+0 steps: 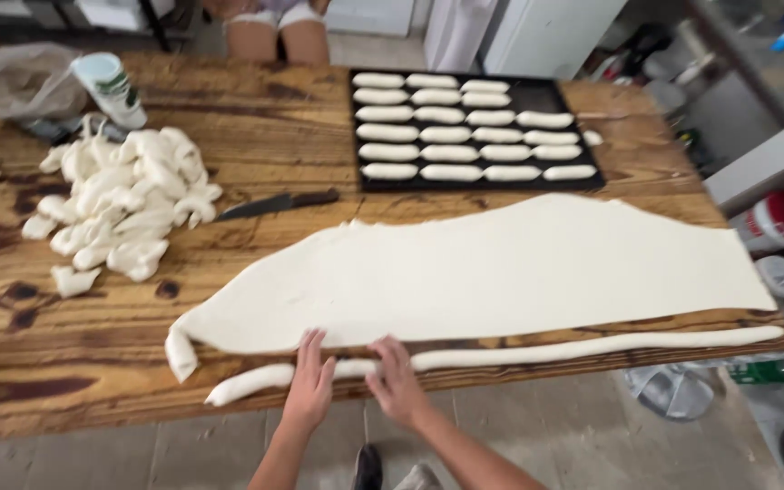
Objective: Cutting a sheet of dough into strips and rolling them into individual bread rolls
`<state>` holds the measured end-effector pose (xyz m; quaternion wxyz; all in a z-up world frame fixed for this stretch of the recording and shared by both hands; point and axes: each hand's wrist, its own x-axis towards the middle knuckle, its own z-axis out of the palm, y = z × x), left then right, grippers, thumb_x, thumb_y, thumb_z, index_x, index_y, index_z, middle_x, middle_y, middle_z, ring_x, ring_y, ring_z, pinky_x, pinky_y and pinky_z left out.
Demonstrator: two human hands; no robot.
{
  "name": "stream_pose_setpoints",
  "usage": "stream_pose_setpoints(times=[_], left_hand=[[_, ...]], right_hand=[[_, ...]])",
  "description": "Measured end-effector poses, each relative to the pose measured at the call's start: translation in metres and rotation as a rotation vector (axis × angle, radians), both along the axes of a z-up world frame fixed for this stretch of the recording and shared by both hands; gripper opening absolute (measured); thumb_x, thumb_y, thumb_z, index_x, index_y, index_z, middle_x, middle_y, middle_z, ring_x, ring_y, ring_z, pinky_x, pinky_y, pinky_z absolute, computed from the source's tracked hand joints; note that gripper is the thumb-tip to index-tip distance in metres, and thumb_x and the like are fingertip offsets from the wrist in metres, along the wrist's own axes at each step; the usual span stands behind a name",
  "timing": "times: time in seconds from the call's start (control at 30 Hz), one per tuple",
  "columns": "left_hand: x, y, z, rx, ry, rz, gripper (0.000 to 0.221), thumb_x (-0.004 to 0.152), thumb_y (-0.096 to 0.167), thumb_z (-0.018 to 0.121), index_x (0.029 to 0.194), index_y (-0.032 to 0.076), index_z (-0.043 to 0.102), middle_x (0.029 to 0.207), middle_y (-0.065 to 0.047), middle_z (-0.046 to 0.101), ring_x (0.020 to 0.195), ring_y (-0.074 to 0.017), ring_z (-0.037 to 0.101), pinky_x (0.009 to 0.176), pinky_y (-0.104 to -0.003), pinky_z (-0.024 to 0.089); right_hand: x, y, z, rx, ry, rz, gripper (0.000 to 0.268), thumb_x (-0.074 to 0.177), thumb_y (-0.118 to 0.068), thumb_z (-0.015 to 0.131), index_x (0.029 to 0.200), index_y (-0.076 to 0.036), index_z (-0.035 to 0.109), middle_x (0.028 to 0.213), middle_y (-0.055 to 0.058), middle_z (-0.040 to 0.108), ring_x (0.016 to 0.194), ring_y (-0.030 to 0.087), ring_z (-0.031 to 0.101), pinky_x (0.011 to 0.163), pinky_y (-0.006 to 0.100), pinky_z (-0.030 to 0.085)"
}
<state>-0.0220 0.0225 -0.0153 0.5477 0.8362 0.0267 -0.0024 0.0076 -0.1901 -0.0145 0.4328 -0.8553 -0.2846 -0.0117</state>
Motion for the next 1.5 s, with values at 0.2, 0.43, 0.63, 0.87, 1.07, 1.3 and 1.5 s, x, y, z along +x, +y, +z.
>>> stream_pose_setpoints(times=[0.2,0.43,0.63,0.87,1.07,1.3,1.5], left_hand=[[-0.01,-0.004,-0.05,0.058,-0.157,0.153,0.061,0.102,0.036,0.043,0.152,0.002,0.038,0.162,-0.02,0.033,0.155,-0.0325,0.027,0.123,-0.045,0.025],[0.031,-0.027,-0.085,0.29,-0.764,0.597,0.082,0.101,0.065,0.03,0.134,-0.004,0.06,0.142,-0.026,0.057,0.143,-0.0476,0.049,0.125,-0.056,0.038],[0.024,-0.011,-0.008,0.08,-0.337,0.22,0.069,0.103,0.037,0.04,0.159,0.001,0.023,0.17,-0.025,0.01,0.159,-0.0473,0.0,0.126,-0.062,0.005],[-0.007,-0.015,-0.019,-0.014,-0.333,0.168,0.058,0.108,0.036,0.043,0.155,0.002,0.036,0.154,-0.028,0.033,0.15,-0.0512,0.022,0.125,-0.061,0.016],[-0.01,-0.017,-0.001,-0.029,-0.29,0.187,0.058,0.108,0.043,0.032,0.152,0.006,0.04,0.15,-0.019,0.042,0.15,-0.0437,0.029,0.125,-0.057,0.021],[-0.001,0.014,0.003,0.031,-0.423,0.168,0.047,0.1,0.024,0.05,0.144,0.01,0.055,0.138,-0.013,0.058,0.138,-0.0361,0.051,0.12,-0.051,0.035],[-0.053,0.079,-0.021,0.995,-0.189,0.109,0.068,0.095,0.049,0.059,0.154,0.016,0.05,0.151,-0.014,0.05,0.149,-0.0313,0.038,0.123,-0.061,0.017]], right_hand=[[-0.006,-0.006,0.014,0.083,0.039,-0.003,0.055,0.108,-0.045,0.038,0.14,-0.001,0.044,0.144,0.019,0.047,0.14,0.035,0.04,0.117,0.046,0.028],[0.028,-0.004,0.006,0.228,0.276,0.036,0.069,0.104,-0.059,0.04,0.143,-0.002,0.037,0.149,0.022,0.044,0.149,0.029,0.037,0.121,0.039,0.032],[0.045,0.009,0.027,0.131,0.118,0.162,0.076,0.106,-0.064,0.028,0.141,0.004,0.039,0.135,0.02,0.051,0.127,0.031,0.05,0.114,0.044,0.035],[0.004,-0.007,0.0,0.199,0.304,0.014,0.068,0.106,-0.059,0.036,0.143,-0.001,0.042,0.136,0.021,0.049,0.136,0.035,0.043,0.119,0.05,0.029],[0.003,-0.003,0.003,0.036,0.164,-0.057,0.058,0.111,-0.049,0.028,0.147,-0.006,0.04,0.14,0.014,0.048,0.142,0.033,0.04,0.124,0.046,0.025],[0.036,0.007,0.025,0.124,0.061,-0.085,0.047,0.112,-0.04,0.029,0.148,-0.011,0.038,0.146,0.007,0.045,0.146,0.026,0.037,0.125,0.038,0.026],[-0.045,-0.063,0.038,-0.159,-0.044,-0.138,0.038,0.108,-0.026,0.045,0.139,-0.005,0.05,0.132,0.01,0.056,0.133,0.029,0.051,0.119,0.044,0.036]])
